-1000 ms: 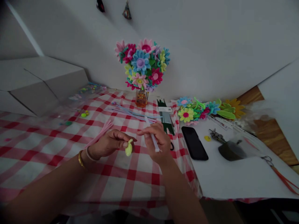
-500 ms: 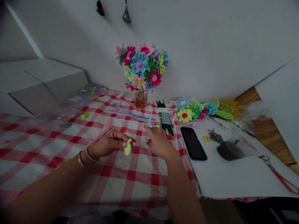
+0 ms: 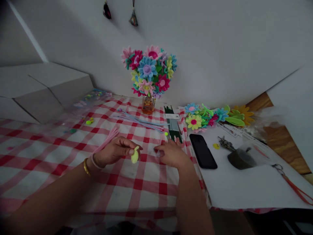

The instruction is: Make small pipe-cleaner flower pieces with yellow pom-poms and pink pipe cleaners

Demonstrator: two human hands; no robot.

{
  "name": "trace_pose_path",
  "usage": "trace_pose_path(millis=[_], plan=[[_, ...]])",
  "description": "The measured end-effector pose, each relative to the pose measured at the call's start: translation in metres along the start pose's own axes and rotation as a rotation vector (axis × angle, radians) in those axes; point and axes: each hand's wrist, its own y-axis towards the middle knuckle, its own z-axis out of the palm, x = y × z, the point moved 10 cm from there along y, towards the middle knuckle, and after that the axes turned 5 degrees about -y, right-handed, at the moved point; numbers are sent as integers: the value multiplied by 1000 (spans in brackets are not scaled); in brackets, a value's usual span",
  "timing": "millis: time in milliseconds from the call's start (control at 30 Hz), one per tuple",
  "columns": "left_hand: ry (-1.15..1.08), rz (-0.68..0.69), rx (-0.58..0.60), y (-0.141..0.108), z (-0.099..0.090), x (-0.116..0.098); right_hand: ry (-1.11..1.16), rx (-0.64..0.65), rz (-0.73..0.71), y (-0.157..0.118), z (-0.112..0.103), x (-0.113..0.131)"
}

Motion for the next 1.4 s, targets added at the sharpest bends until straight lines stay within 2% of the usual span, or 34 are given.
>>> trace_pose_path(millis=[100,167,267,367,467,667,967,1100,1267,1400], plan=[[12,-17,8,0,0,2,114,-130,27,-1,-18,-3],[24,-33,13,0,1,4,331,-248,4,-4,-33,2],[26,-65,3,0,1,8,728,-368,-172,-11,-52,25],[14,-70,-19,0,0,8,890,-349,-337,-15,-55,50],[-11,-75,-29,1,0,9,892,-329,-377,-15,-53,59],[33,-42,-34,3,-5,9,852,-380,-380,-17,-55,55],[145,45,-61,3,-4,-5,926,-357,-381,-16,-55,55],[134,81,-111,2,-8,-9,961,-346,-374,-15,-54,54],[158,116,-115,2,-8,-14,950,-358,-368,-14,-53,53],[166,132,-199,1,-16,-15,932,-355,-364,-12,-51,53]])
